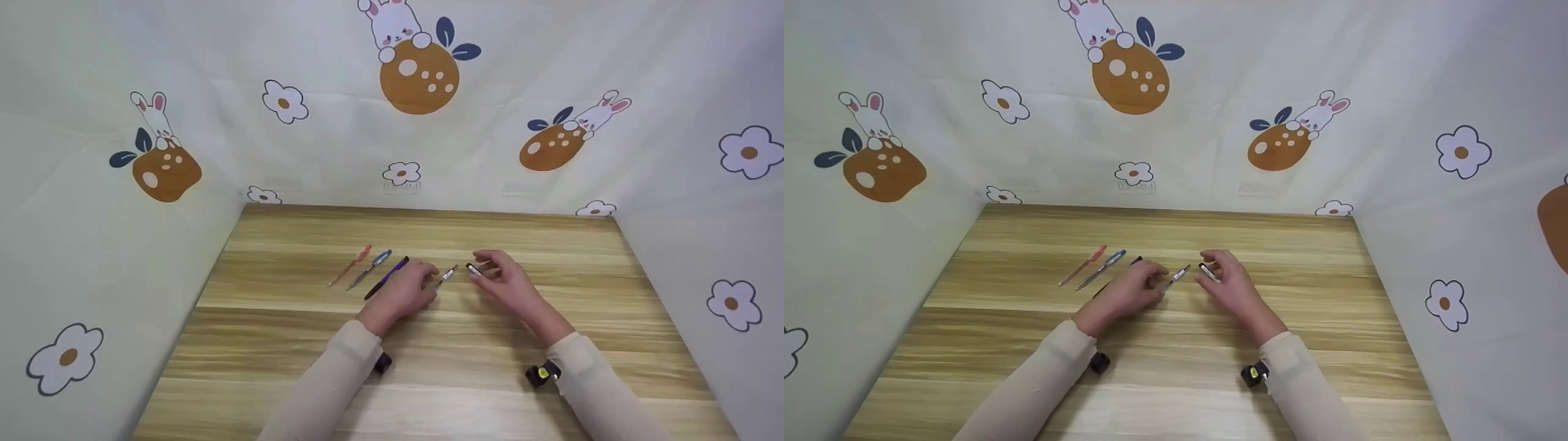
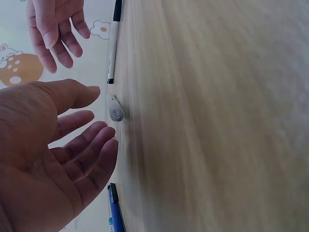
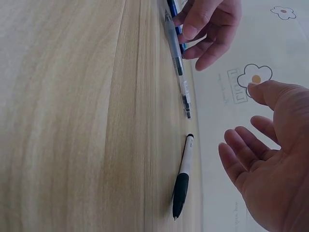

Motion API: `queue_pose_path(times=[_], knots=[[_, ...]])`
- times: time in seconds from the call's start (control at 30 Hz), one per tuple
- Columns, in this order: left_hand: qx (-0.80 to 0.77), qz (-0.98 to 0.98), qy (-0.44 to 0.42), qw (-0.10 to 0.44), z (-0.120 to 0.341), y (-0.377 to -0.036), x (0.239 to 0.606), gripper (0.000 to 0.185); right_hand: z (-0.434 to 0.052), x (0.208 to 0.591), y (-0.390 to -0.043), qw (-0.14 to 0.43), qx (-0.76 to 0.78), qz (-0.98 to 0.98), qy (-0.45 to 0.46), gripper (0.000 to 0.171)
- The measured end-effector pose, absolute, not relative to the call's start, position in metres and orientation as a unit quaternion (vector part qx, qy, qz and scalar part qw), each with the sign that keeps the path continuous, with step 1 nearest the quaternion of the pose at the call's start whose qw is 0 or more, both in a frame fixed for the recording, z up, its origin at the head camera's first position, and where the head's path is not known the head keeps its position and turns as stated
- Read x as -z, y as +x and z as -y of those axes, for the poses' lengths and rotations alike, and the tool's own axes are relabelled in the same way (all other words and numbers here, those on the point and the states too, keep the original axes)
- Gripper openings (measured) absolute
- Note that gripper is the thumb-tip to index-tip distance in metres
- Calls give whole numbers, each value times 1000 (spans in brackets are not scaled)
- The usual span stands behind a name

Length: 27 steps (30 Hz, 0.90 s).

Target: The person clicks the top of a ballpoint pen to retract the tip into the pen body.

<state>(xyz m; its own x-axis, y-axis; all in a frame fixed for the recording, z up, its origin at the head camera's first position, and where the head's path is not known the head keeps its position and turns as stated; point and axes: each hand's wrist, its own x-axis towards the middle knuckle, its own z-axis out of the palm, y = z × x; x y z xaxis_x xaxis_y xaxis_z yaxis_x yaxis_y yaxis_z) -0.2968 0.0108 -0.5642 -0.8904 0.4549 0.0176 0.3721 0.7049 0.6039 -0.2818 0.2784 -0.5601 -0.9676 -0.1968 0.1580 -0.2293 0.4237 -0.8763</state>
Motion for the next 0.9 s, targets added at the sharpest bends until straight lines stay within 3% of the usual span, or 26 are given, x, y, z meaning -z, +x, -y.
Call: queue_pose_path(times=[0.9], knots=[[-241,-945,217,47,-27,-299,566,36,-283,560,-280,19,-521,845,120,45]])
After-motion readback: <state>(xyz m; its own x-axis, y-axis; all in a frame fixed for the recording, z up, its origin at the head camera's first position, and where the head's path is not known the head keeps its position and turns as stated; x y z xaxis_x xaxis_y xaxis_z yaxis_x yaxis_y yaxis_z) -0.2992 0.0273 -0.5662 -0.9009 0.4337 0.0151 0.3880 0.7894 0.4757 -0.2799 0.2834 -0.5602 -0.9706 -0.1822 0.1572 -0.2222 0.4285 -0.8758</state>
